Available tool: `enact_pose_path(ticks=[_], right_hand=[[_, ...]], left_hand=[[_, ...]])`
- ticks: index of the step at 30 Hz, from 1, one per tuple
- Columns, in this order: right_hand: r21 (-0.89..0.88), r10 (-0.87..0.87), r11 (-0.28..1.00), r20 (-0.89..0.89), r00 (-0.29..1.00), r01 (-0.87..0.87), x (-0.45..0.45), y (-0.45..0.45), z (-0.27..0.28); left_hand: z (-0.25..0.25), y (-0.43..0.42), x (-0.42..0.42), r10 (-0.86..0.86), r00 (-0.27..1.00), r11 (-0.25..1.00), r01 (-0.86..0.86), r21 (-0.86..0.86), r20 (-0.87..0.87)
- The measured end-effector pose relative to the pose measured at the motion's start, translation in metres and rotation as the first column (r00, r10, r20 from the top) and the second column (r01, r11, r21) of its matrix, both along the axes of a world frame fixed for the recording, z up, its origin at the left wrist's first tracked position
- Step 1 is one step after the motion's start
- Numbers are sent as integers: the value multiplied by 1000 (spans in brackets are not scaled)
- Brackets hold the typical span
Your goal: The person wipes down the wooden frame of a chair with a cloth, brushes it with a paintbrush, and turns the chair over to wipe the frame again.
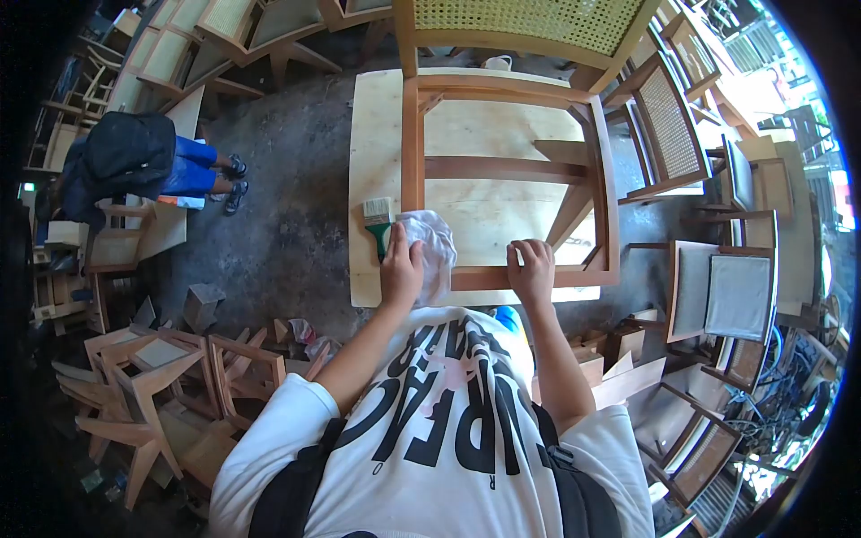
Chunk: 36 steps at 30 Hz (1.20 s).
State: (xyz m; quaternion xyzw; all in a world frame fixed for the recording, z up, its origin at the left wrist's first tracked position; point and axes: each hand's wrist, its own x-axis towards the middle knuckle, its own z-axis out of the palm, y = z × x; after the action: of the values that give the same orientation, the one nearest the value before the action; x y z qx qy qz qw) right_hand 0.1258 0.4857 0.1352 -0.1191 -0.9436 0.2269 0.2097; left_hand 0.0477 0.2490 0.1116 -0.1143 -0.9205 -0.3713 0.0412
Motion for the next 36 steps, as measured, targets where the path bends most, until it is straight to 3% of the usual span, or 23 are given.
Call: enact_pose_path(ticks=[1,4,6,12,25,30,36], right_hand=[[-1,-8,1000,0,1000,8,3,0,-1],[-44,-34,998,285,958,48,5,-4,0],[-55,-48,996,282,958,66,1,-5,6],[-44,-47,997,309,950,63,0,-3,2],[-18,-71,996,456,887,89,-10,-2,6],[-34,-50,997,470,881,75,-16,0,14],[-55,-48,994,520,853,90,-18,3,8]], left_hand=[[-2,2,-7,0,1000,1000,0,-3,-1],[-10,8,-27,1,999,1000,-1,4,-53],[-6,15,-40,61,998,996,-63,58,28],[-8,40,-97,99,995,994,-100,45,25],[6,98,-237,197,980,947,-181,-266,33],[10,115,-282,217,976,942,-204,-268,17],[-4,122,-337,310,926,945,-276,-173,216]])
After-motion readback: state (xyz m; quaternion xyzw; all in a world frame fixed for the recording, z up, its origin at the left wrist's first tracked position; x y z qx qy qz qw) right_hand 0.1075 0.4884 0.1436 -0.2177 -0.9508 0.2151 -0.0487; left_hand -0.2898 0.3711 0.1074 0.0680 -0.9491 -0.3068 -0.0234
